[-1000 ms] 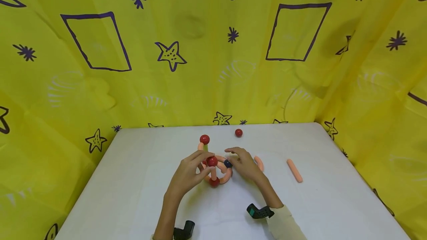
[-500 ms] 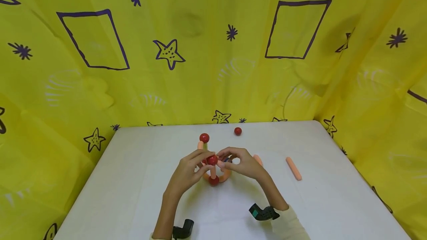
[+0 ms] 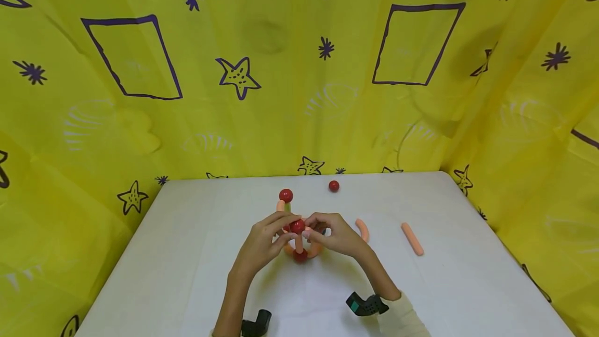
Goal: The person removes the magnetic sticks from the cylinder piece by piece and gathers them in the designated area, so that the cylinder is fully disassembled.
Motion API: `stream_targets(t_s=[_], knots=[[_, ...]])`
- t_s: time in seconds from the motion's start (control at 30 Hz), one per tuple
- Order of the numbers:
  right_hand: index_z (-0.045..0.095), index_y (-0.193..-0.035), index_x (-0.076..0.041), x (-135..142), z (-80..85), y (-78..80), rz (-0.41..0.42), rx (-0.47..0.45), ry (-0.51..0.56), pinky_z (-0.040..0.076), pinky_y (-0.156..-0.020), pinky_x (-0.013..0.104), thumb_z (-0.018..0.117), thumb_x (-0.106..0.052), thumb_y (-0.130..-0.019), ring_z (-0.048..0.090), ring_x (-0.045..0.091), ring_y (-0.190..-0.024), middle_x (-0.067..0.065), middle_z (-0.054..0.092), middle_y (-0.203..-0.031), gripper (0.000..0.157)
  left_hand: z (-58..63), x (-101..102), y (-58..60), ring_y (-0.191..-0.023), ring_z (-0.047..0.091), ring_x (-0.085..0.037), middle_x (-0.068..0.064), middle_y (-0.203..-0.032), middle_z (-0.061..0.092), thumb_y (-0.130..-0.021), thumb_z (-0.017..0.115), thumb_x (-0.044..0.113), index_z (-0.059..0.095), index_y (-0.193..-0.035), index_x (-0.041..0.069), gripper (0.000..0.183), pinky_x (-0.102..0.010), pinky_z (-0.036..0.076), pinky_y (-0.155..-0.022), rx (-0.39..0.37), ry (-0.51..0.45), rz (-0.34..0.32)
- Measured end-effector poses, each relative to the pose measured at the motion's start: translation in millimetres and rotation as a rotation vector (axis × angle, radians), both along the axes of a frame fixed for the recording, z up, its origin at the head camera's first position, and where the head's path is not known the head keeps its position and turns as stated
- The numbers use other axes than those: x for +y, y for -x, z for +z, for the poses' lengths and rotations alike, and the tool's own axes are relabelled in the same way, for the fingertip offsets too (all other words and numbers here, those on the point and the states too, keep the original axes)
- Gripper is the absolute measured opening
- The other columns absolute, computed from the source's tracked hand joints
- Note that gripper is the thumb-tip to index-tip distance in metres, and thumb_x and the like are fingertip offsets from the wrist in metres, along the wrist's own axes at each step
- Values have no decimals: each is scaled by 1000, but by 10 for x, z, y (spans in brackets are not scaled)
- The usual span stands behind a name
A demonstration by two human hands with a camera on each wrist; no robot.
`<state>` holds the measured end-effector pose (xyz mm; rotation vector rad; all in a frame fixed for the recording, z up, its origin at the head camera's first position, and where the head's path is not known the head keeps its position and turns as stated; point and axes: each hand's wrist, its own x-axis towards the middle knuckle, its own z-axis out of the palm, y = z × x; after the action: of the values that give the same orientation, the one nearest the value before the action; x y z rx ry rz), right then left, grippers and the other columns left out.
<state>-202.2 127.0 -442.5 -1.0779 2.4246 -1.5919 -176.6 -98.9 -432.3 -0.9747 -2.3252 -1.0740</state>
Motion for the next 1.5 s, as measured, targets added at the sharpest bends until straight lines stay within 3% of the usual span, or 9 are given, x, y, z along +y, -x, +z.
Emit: stream_targets(t_s=[0.27,0.4,0.53,0.73,0.97,1.2,1.37,1.5], knots=[[67,-102,-1,-15,36,-22,-16,-51,0,54,-72,26,60,-3,-95,61,11,-75,14,69,-84,11,3,-1,-5,-80,61,-5,2,-112,68,-81,77,10,68,-120,14,40,-15,53,-69,3,-7,-2],[67,-99,2,-34,156,-89,-15,-46,5,53,-70,26,60,-2,-93,60,11,-73,16,68,-83,10,3,-8,-6,-78,59,-4,3,-112,68,-81,77,10,68,-120,14,41,-14,52,-68,-4,-7,-3],[67,-97,2,-53,286,-164,-9,-38,23,53,-68,26,61,-1,-93,58,9,-72,15,67,-81,8,0,-11,-3,-78,59,-4,2,-112,68,-81,77,10,68,-120,14,41,-14,52,-68,-1,-4,-2],[67,-95,0,-59,306,-183,-16,-23,33,52,-67,24,61,-1,-92,56,7,-71,14,66,-79,7,1,-7,-2,-78,61,-6,0,-112,68,-80,77,9,68,-120,13,41,-15,53,-68,7,-12,-11],[66,-95,2,-46,287,-174,-10,-4,26,52,-65,22,60,0,-93,56,6,-68,14,66,-78,7,8,-9,-4,-77,62,-6,0,-111,69,-81,77,10,68,-120,13,40,-15,53,-69,7,-8,-7],[66,-100,4,36,126,-63,-54,-90,-6,51,-62,20,58,-4,-96,60,18,-67,20,65,-79,12,22,-13,-11,-77,61,-6,1,-110,68,-81,77,11,68,-119,13,39,-16,53,-68,3,-3,-13],[65,-105,-2,126,-6,37,-56,-141,-5,49,-48,26,56,-11,-99,56,12,-62,17,64,-80,14,36,-9,-20,-79,62,-7,1,-111,68,-81,77,13,68,-119,14,39,-17,54,-69,-10,8,-2],[63,-109,1,193,-53,83,-37,-163,15,54,-47,32,54,-16,-100,59,13,-59,21,64,-85,21,26,-6,-17,-81,63,-7,1,-111,68,-82,77,13,68,-120,13,39,-18,55,-70,-2,11,-2]])
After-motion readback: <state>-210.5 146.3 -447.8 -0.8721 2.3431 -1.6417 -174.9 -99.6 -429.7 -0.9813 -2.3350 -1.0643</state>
